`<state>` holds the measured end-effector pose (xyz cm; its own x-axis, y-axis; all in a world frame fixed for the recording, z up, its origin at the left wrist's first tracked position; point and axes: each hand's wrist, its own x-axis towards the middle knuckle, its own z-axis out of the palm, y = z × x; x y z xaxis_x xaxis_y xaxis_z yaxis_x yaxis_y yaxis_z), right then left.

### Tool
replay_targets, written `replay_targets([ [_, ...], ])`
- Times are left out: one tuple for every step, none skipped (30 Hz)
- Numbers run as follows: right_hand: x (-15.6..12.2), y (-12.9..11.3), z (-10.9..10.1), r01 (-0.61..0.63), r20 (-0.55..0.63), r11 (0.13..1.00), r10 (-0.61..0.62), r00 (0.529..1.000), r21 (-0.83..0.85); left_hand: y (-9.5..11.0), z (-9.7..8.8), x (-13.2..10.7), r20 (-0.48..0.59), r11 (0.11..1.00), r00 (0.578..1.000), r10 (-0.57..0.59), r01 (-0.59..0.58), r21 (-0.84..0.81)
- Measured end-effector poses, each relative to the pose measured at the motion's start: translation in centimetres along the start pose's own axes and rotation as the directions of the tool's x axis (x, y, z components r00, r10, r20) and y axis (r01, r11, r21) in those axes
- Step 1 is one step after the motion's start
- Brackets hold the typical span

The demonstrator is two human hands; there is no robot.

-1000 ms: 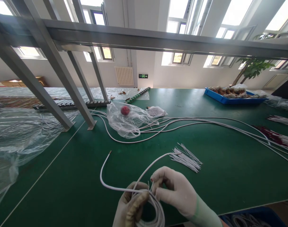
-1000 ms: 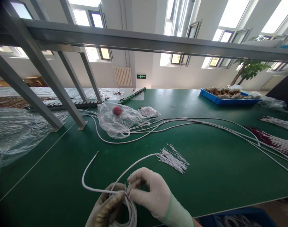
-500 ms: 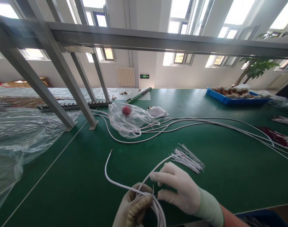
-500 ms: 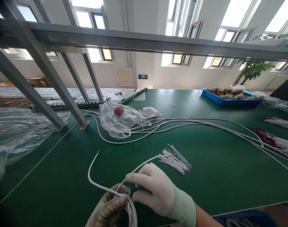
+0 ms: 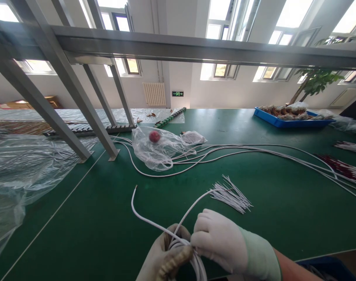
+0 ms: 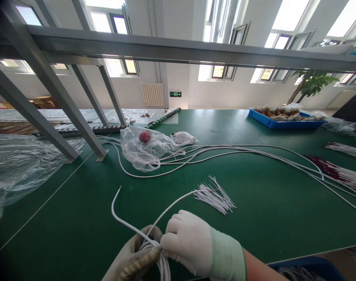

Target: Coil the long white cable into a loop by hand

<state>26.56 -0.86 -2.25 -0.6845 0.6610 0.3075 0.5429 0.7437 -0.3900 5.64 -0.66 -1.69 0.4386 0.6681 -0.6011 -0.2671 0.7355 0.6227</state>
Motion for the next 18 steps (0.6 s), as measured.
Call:
replay_targets([
  [0.1, -0.1, -0.2, -0.002, 0.034, 1.0, 0.003, 0.999, -0.017, 0.2, 0.1, 0.0, 0.004, 0.999, 1.0, -0.012, 0.012, 0.035],
  [0.1, -0.1, -0.4, -0.007, 0.062, 1.0, 0.009, 0.998, -0.029, 0.2, 0.1, 0.1, 0.004, 0.997, 1.0, -0.016, 0.016, 0.07],
  [0.2, -0.1, -0.6, -0.015, 0.086, 0.999, 0.018, 0.996, -0.037, 0.2, 0.1, 0.1, -0.01, 0.994, 1.0, -0.005, 0.006, 0.106],
  [0.4, -0.1, -0.6, -0.02, 0.101, 0.999, 0.024, 0.995, -0.038, 0.0, -0.1, 0.2, -0.032, 0.99, 0.999, 0.021, -0.016, 0.142],
  [0.5, -0.1, -0.7, -0.022, 0.11, 0.999, 0.026, 0.994, -0.033, -0.3, -0.3, 0.2, -0.061, 0.983, 0.996, 0.071, -0.059, 0.174],
  [0.6, 0.0, -0.6, -0.022, 0.111, 0.999, 0.024, 0.993, -0.025, -0.7, -0.7, 0.3, -0.09, 0.972, 0.986, 0.14, -0.119, 0.201],
  [0.6, 0.1, -0.6, -0.018, 0.11, 1.0, 0.02, 0.994, -0.02, -1.1, -1.1, 0.4, -0.119, 0.957, 0.969, 0.216, -0.186, 0.222],
  [0.7, 0.1, -0.5, -0.011, 0.11, 1.0, 0.013, 0.994, -0.019, -1.3, -1.5, 0.5, -0.143, 0.94, 0.948, 0.283, -0.245, 0.239],
  [0.7, 0.1, -0.5, -0.006, 0.118, 1.0, 0.009, 0.993, -0.026, -1.5, -1.9, 0.7, -0.154, 0.927, 0.933, 0.325, -0.281, 0.25],
  [0.8, 0.0, -0.6, -0.003, 0.134, 0.999, 0.009, 0.991, -0.044, -1.6, -2.3, 0.8, -0.141, 0.92, 0.929, 0.341, -0.299, 0.255],
  [0.8, -0.2, -0.8, 0.004, 0.166, 0.998, 0.007, 0.986, -0.069, -1.4, -2.5, 1.0, -0.111, 0.913, 0.932, 0.344, -0.305, 0.27],
  [0.9, -0.5, -1.0, 0.017, 0.197, 0.995, 0.004, 0.98, -0.103, -1.2, -2.7, 1.2, -0.06, 0.902, 0.938, 0.342, -0.309, 0.302],
  [0.9, -0.8, -1.2, 0.031, 0.225, 0.99, 0.001, 0.974, -0.139, -1.0, -2.8, 1.3, -0.005, 0.889, 0.943, 0.333, -0.312, 0.336],
  [1.0, -1.2, -1.3, 0.044, 0.242, 0.983, 0.001, 0.97, -0.18, -0.7, -2.9, 1.5, 0.037, 0.878, 0.949, 0.314, -0.305, 0.37],
  [1.0, -1.4, -1.2, 0.056, 0.249, 0.974, 0.0, 0.968, -0.218, -0.5, -2.8, 1.6, 0.069, 0.869, 0.955, 0.289, -0.291, 0.401],
  [1.0, -1.6, -1.0, 0.062, 0.244, 0.966, 0.001, 0.97, -0.251, -0.4, -2.8, 1.8, 0.083, 0.859, 0.959, 0.271, -0.28, 0.428],
  [0.9, -1.7, -0.5, 0.06, 0.226, 0.958, 0.006, 0.974, -0.282, -0.4, -2.7, 1.9, 0.074, 0.858, 0.964, 0.257, -0.263, 0.441],
  [0.7, -1.7, 0.2, 0.051, 0.201, 0.95, 0.013, 0.98, -0.309, -0.5, -2.6, 2.1, 0.063, 0.862, 0.968, 0.244, -0.246, 0.442],
])
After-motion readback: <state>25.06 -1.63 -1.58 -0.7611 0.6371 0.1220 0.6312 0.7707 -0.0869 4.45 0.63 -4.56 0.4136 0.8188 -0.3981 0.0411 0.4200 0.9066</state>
